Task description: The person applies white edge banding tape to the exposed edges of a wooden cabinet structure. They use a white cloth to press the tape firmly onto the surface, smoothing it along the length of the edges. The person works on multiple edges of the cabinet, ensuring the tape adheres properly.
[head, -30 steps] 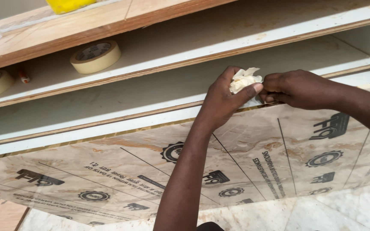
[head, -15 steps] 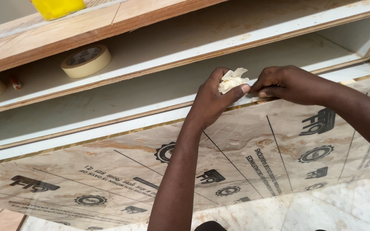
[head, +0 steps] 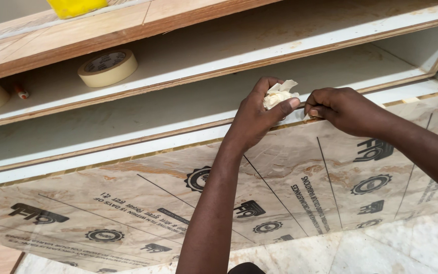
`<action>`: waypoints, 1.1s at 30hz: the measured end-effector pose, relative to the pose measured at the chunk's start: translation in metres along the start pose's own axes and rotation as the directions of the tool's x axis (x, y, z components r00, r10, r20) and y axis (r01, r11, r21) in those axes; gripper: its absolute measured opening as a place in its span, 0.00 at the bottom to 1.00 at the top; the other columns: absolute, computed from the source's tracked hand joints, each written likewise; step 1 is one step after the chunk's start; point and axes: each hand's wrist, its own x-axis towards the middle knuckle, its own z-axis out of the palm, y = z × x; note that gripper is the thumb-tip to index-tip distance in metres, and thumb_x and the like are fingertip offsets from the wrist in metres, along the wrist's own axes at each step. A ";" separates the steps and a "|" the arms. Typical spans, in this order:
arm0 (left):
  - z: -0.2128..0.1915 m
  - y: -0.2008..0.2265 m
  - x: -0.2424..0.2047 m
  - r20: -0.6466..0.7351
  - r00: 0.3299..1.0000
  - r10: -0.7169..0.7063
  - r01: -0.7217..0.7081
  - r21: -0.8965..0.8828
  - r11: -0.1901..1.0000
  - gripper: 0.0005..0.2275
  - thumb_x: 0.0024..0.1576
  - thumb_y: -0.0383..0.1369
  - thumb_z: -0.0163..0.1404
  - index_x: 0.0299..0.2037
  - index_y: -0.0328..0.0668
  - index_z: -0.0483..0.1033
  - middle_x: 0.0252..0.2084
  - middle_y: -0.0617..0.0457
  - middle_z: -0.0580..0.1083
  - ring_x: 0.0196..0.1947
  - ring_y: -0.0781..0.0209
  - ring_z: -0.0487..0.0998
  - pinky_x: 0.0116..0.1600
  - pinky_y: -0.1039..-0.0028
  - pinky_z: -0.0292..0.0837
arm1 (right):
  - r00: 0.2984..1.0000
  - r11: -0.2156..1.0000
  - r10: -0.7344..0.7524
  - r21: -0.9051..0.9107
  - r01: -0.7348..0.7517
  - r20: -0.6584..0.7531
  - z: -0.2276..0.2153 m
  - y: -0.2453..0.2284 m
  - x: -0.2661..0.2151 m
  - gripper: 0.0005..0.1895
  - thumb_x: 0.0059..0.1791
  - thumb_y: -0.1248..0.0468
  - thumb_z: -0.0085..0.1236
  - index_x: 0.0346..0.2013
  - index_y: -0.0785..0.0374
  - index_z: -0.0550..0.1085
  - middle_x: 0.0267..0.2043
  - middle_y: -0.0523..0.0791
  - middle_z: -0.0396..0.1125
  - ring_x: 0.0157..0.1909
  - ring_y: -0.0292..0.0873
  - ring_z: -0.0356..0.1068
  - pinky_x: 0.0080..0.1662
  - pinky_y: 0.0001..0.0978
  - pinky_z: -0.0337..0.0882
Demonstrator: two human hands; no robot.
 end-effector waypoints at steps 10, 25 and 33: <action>0.002 0.001 0.000 0.016 1.000 0.013 -0.014 0.050 0.999 0.31 0.52 0.59 0.54 0.56 0.45 0.71 0.42 0.47 0.80 0.40 0.59 0.84 0.39 0.68 0.81 | 0.995 0.996 -0.008 0.084 0.017 -0.099 0.008 -0.003 -0.003 0.08 0.54 0.61 0.53 0.42 0.63 0.73 0.35 0.48 0.75 0.36 0.46 0.75 0.40 0.43 0.72; 0.003 0.000 0.004 -0.028 0.999 0.023 -0.025 -0.045 0.999 0.35 0.54 0.64 0.46 0.61 0.44 0.68 0.50 0.43 0.77 0.48 0.57 0.82 0.48 0.67 0.83 | 0.922 0.842 -0.129 0.451 0.297 -0.366 0.011 -0.004 -0.006 0.07 0.57 0.64 0.50 0.46 0.65 0.71 0.41 0.43 0.69 0.42 0.34 0.72 0.45 0.27 0.77; 0.000 -0.007 0.003 0.010 0.999 0.052 -0.051 -0.090 0.995 0.27 0.55 0.54 0.58 0.55 0.43 0.70 0.44 0.46 0.77 0.40 0.60 0.83 0.42 0.70 0.86 | 0.828 0.925 -0.233 0.146 0.350 -0.509 0.014 -0.054 0.006 0.11 0.54 0.64 0.61 0.43 0.69 0.71 0.40 0.47 0.72 0.40 0.37 0.75 0.40 0.30 0.77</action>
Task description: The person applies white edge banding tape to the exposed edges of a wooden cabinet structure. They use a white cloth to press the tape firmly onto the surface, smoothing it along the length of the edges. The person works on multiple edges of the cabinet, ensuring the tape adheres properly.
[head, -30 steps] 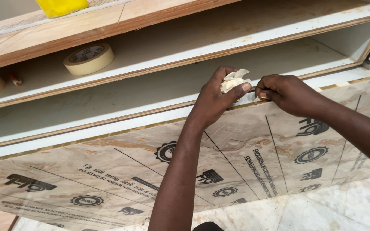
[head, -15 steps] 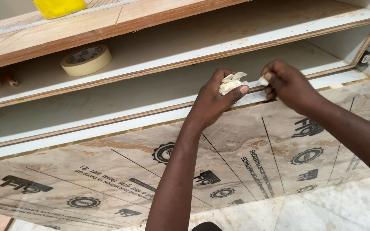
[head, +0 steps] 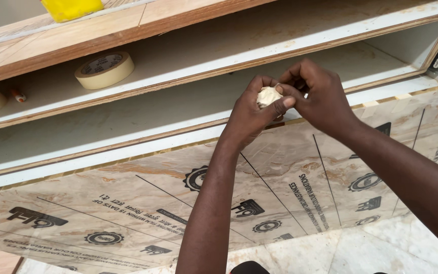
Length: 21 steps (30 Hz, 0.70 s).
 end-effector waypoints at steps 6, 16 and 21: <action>-0.002 0.006 -0.007 0.020 1.000 0.005 -0.003 -0.101 0.995 0.12 0.57 0.38 0.57 0.47 0.43 0.75 0.44 0.53 0.76 0.37 0.66 0.80 0.40 0.72 0.82 | 0.974 0.969 0.165 0.160 -0.189 0.153 -0.037 0.024 0.006 0.09 0.57 0.66 0.53 0.50 0.67 0.74 0.40 0.48 0.75 0.42 0.39 0.76 0.45 0.29 0.78; 0.001 0.001 -0.004 -0.042 0.987 0.153 -0.149 0.089 0.985 0.18 0.58 0.52 0.57 0.38 0.45 0.78 0.37 0.56 0.79 0.43 0.62 0.81 0.54 0.64 0.77 | 0.821 0.761 0.349 -0.648 0.033 0.451 -0.071 0.028 -0.015 0.12 0.53 0.61 0.55 0.50 0.45 0.80 0.48 0.38 0.74 0.50 0.43 0.74 0.50 0.42 0.74; 0.001 0.004 -0.006 -0.023 0.994 0.110 -0.106 0.128 0.986 0.18 0.57 0.53 0.55 0.37 0.46 0.78 0.36 0.56 0.79 0.42 0.63 0.81 0.53 0.64 0.77 | 0.823 0.764 0.303 -0.638 0.091 0.480 -0.074 0.030 -0.016 0.14 0.52 0.62 0.51 0.49 0.43 0.79 0.49 0.36 0.74 0.52 0.42 0.73 0.52 0.41 0.74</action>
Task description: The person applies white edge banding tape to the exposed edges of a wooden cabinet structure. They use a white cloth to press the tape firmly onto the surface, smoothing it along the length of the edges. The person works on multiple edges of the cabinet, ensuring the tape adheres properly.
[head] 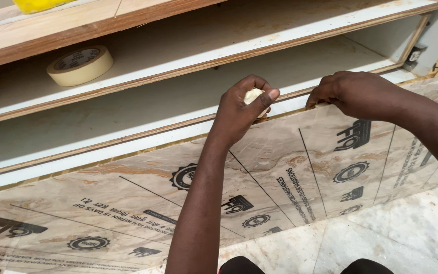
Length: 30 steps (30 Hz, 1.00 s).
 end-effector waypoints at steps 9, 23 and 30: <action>0.000 0.001 0.000 -0.009 1.000 -0.016 0.016 0.010 1.000 0.18 0.57 0.53 0.56 0.38 0.46 0.79 0.37 0.56 0.79 0.43 0.62 0.82 0.52 0.63 0.78 | 0.808 0.979 -0.202 -0.140 0.150 -0.553 0.060 -0.014 -0.042 0.16 0.48 0.59 0.64 0.47 0.63 0.76 0.51 0.49 0.72 0.53 0.49 0.72 0.56 0.45 0.73; 0.000 -0.008 0.002 0.018 1.000 -0.017 0.017 -0.012 1.000 0.20 0.56 0.56 0.55 0.39 0.47 0.79 0.39 0.54 0.80 0.47 0.59 0.83 0.58 0.58 0.77 | 0.592 0.963 -0.265 -0.241 0.121 -0.761 0.104 -0.013 -0.038 0.08 0.48 0.70 0.66 0.34 0.64 0.72 0.56 0.51 0.70 0.63 0.50 0.71 0.68 0.50 0.70; 0.001 -0.011 0.003 0.011 1.000 -0.008 0.008 -0.020 1.000 0.21 0.55 0.58 0.55 0.39 0.48 0.79 0.40 0.55 0.80 0.47 0.59 0.82 0.60 0.55 0.76 | 0.566 0.978 -0.210 -0.163 0.134 -0.797 0.112 -0.009 -0.038 0.07 0.51 0.74 0.63 0.35 0.65 0.71 0.57 0.50 0.71 0.65 0.48 0.72 0.71 0.48 0.71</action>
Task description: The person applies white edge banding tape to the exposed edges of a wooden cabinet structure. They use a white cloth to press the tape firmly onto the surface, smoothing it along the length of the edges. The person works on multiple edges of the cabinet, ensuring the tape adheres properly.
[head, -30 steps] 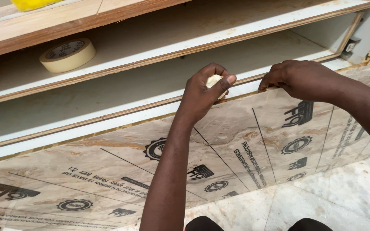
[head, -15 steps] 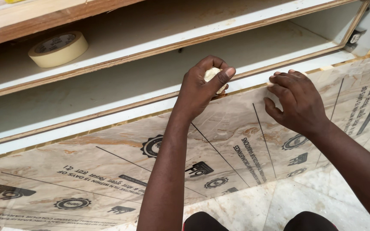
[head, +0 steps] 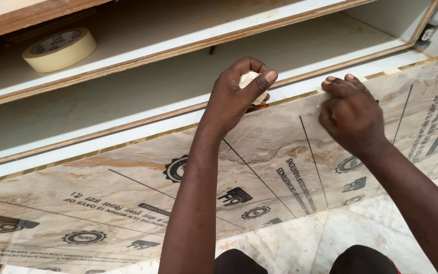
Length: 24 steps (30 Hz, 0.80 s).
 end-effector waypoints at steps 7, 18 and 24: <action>0.001 -0.003 0.000 -0.015 1.000 0.014 -0.014 0.027 1.000 0.22 0.54 0.59 0.54 0.39 0.48 0.80 0.40 0.56 0.80 0.49 0.58 0.82 0.64 0.50 0.70 | 1.000 0.999 -0.003 0.039 0.003 -0.021 0.002 -0.002 -0.006 0.09 0.51 0.69 0.67 0.40 0.65 0.73 0.58 0.54 0.70 0.68 0.54 0.69 0.73 0.54 0.64; 0.001 -0.005 0.002 0.006 1.000 0.011 -0.011 0.008 1.000 0.23 0.54 0.60 0.54 0.39 0.49 0.80 0.41 0.55 0.80 0.50 0.58 0.82 0.63 0.49 0.71 | 0.996 0.998 0.046 0.053 -0.042 -0.078 0.014 -0.001 -0.013 0.06 0.55 0.74 0.62 0.40 0.66 0.72 0.60 0.54 0.70 0.69 0.53 0.70 0.75 0.54 0.64; 0.001 0.003 0.000 0.041 0.997 -0.066 0.070 -0.082 0.994 0.24 0.51 0.57 0.57 0.46 0.48 0.76 0.43 0.53 0.78 0.43 0.60 0.84 0.48 0.62 0.85 | 0.993 0.997 0.057 0.066 -0.050 -0.103 0.013 0.001 -0.014 0.06 0.53 0.70 0.68 0.40 0.66 0.76 0.59 0.55 0.72 0.69 0.53 0.70 0.75 0.51 0.64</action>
